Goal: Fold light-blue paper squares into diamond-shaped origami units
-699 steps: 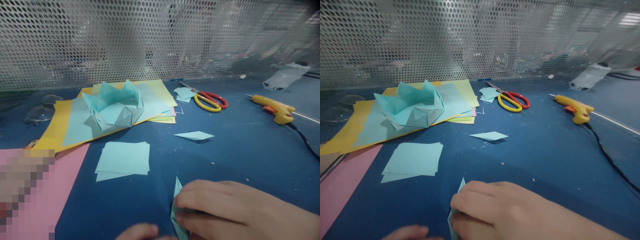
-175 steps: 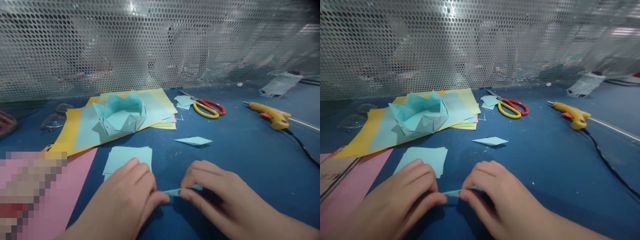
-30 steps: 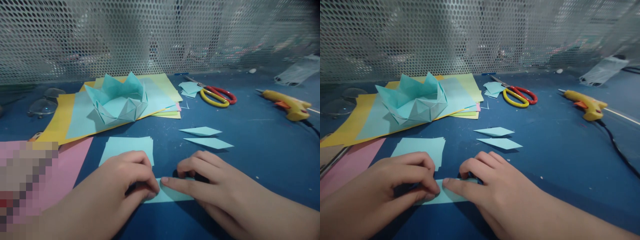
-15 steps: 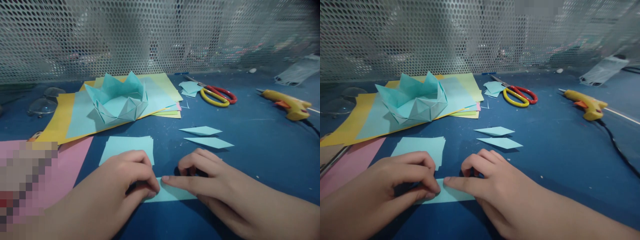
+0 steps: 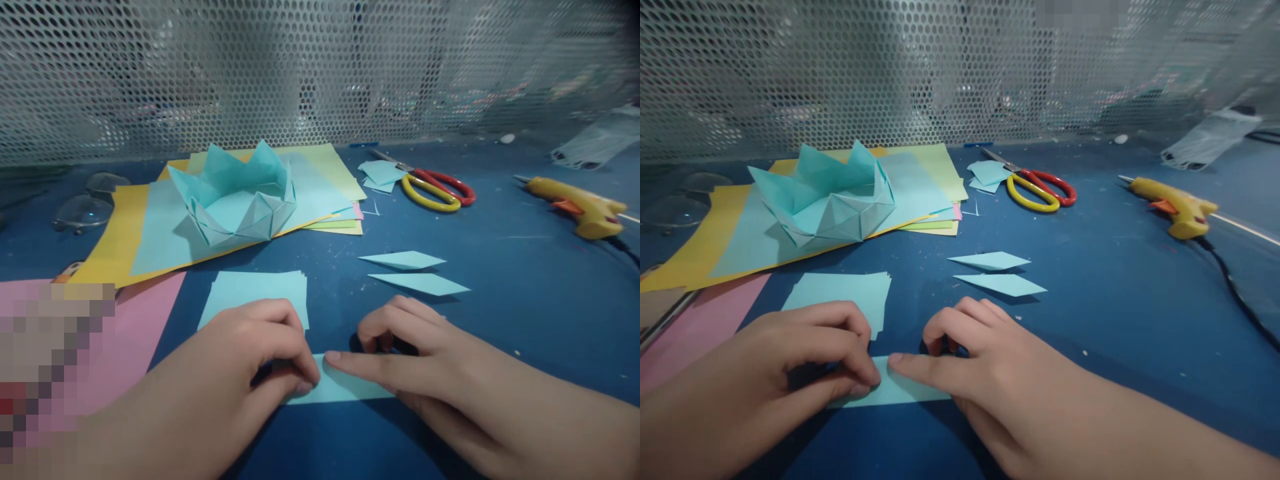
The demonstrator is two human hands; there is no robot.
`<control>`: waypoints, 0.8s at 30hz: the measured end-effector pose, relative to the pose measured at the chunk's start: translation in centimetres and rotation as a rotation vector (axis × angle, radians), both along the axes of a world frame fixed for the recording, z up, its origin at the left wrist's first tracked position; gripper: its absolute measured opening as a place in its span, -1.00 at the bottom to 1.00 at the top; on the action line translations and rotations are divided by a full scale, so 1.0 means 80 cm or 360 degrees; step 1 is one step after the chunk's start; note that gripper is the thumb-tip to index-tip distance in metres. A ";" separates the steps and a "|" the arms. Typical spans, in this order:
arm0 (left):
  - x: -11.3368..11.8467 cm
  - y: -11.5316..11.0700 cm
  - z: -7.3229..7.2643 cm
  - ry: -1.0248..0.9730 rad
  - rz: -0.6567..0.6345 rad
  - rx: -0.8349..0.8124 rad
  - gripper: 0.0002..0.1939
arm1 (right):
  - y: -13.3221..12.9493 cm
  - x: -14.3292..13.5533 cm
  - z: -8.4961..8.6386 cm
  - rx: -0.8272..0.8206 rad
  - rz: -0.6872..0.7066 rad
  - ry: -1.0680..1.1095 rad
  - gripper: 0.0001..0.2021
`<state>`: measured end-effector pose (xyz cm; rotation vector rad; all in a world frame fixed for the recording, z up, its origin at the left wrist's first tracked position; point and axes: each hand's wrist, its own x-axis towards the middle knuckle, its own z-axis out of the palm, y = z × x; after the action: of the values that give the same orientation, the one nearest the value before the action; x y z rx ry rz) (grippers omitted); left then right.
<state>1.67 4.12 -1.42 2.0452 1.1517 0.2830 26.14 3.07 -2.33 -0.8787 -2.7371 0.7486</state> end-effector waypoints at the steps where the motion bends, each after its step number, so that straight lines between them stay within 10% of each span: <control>1: 0.000 -0.001 0.000 -0.0007 0.0002 -0.0002 -0.70 | -0.001 0.000 0.000 0.0011 0.0009 -0.0006 -0.41; 24: -0.008 -0.025 -0.001 0.0345 -0.0063 0.0529 -0.74 | -0.018 -0.010 -0.003 0.0481 -0.0240 0.0021 -0.48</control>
<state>1.02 2.10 -1.49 2.4354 1.2589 0.2507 25.35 1.65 -2.55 -0.9888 -2.6381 0.3008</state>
